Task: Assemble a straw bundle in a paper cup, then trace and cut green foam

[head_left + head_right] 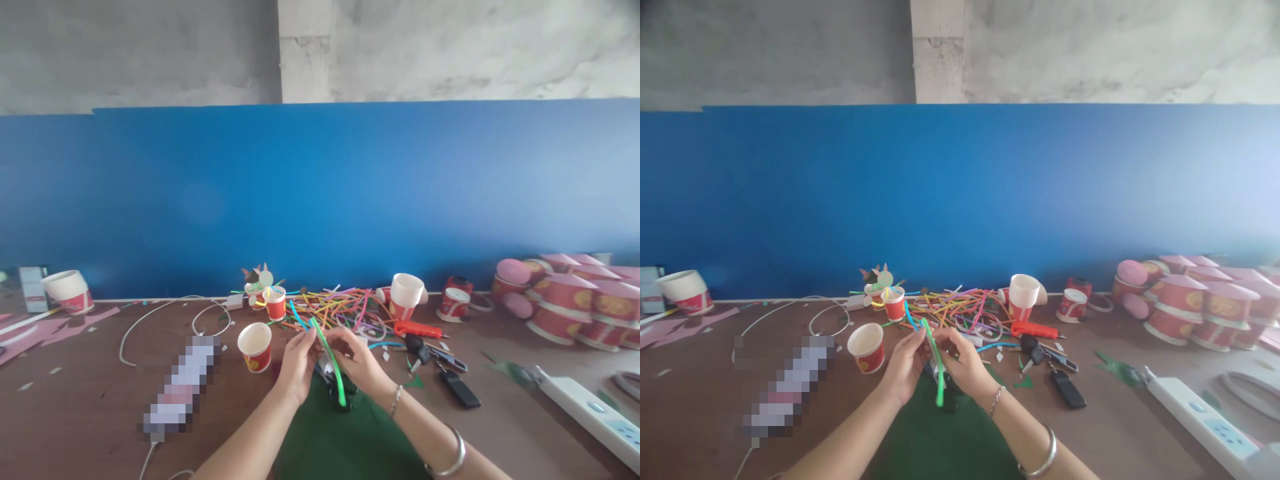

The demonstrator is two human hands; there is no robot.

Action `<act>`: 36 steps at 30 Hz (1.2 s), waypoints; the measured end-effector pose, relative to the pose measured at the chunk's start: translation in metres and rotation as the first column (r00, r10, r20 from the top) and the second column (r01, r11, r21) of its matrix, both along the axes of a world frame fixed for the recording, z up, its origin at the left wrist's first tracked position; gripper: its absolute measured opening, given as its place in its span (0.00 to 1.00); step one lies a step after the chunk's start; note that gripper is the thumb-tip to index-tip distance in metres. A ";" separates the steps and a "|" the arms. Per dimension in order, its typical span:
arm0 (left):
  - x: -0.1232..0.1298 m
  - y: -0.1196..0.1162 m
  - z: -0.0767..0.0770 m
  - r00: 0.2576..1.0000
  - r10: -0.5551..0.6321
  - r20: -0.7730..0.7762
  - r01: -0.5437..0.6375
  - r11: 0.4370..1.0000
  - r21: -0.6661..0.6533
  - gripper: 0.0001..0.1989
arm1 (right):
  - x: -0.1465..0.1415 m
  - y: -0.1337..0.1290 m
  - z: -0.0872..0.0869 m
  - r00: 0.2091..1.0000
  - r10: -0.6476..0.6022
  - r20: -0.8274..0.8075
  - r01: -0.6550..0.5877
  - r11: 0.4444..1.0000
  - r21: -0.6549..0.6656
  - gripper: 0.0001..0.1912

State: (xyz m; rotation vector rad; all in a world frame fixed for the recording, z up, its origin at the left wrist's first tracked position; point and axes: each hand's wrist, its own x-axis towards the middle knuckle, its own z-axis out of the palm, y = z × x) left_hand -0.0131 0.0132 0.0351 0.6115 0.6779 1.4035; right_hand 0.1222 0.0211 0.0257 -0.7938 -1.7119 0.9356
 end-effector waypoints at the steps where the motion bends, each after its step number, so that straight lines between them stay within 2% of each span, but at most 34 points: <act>1: 0.000 0.001 -0.001 1.000 -0.021 0.021 0.021 1.000 -0.008 0.14 | 0.000 -0.001 0.000 0.998 -0.021 0.059 0.017 0.997 0.074 0.09; 4: -0.002 0.004 -0.006 0.997 -0.058 0.050 0.060 0.998 -0.020 0.12 | 0.002 -0.003 0.003 0.986 -0.073 0.153 0.034 0.969 0.245 0.09; 6: -0.003 0.005 -0.009 0.996 -0.068 0.061 0.070 0.997 -0.035 0.12 | 0.005 -0.004 0.006 0.981 -0.066 0.185 0.004 0.948 0.317 0.10; 10: -0.003 0.005 -0.010 0.993 -0.100 0.061 0.104 0.993 -0.052 0.12 | 0.009 -0.006 0.012 0.959 -0.029 0.283 -0.088 0.916 0.392 0.13; 12: -0.003 0.003 -0.008 0.992 -0.118 0.046 0.120 0.991 -0.050 0.13 | 0.010 -0.007 0.013 0.959 -0.029 0.281 -0.085 0.920 0.384 0.12; 15: -0.002 0.001 -0.004 0.989 -0.140 0.046 0.142 0.989 -0.052 0.14 | 0.007 -0.008 0.012 0.985 -0.067 0.159 0.020 0.959 0.282 0.08; 18: -0.002 0.000 -0.002 0.989 -0.140 0.046 0.142 0.989 -0.049 0.15 | 0.001 -0.008 0.009 0.990 -0.138 -0.015 0.139 0.989 0.049 0.08; 21: -0.002 0.000 -0.002 0.989 -0.144 0.026 0.144 0.989 -0.024 0.15 | -0.003 -0.006 0.006 0.966 -0.203 -0.161 0.166 0.962 -0.215 0.14; 23: -0.001 0.000 -0.003 0.986 -0.166 -0.007 0.166 0.986 0.006 0.15 | -0.004 -0.004 0.006 0.946 -0.240 -0.219 0.161 0.933 -0.323 0.16; 26: 0.000 -0.001 -0.003 0.974 -0.199 -0.103 0.206 0.976 0.063 0.15 | -0.004 -0.002 0.006 0.935 -0.255 -0.246 0.152 0.916 -0.370 0.20; 31: -0.001 -0.003 -0.001 0.949 -0.180 -0.259 0.212 0.972 0.098 0.17 | -0.002 -0.001 0.005 0.932 -0.280 -0.230 0.193 0.921 -0.339 0.26; 36: -0.003 -0.001 -0.002 0.912 -0.170 -0.374 0.231 0.965 0.123 0.18 | 0.001 0.000 0.005 0.918 -0.319 -0.236 0.226 0.910 -0.349 0.24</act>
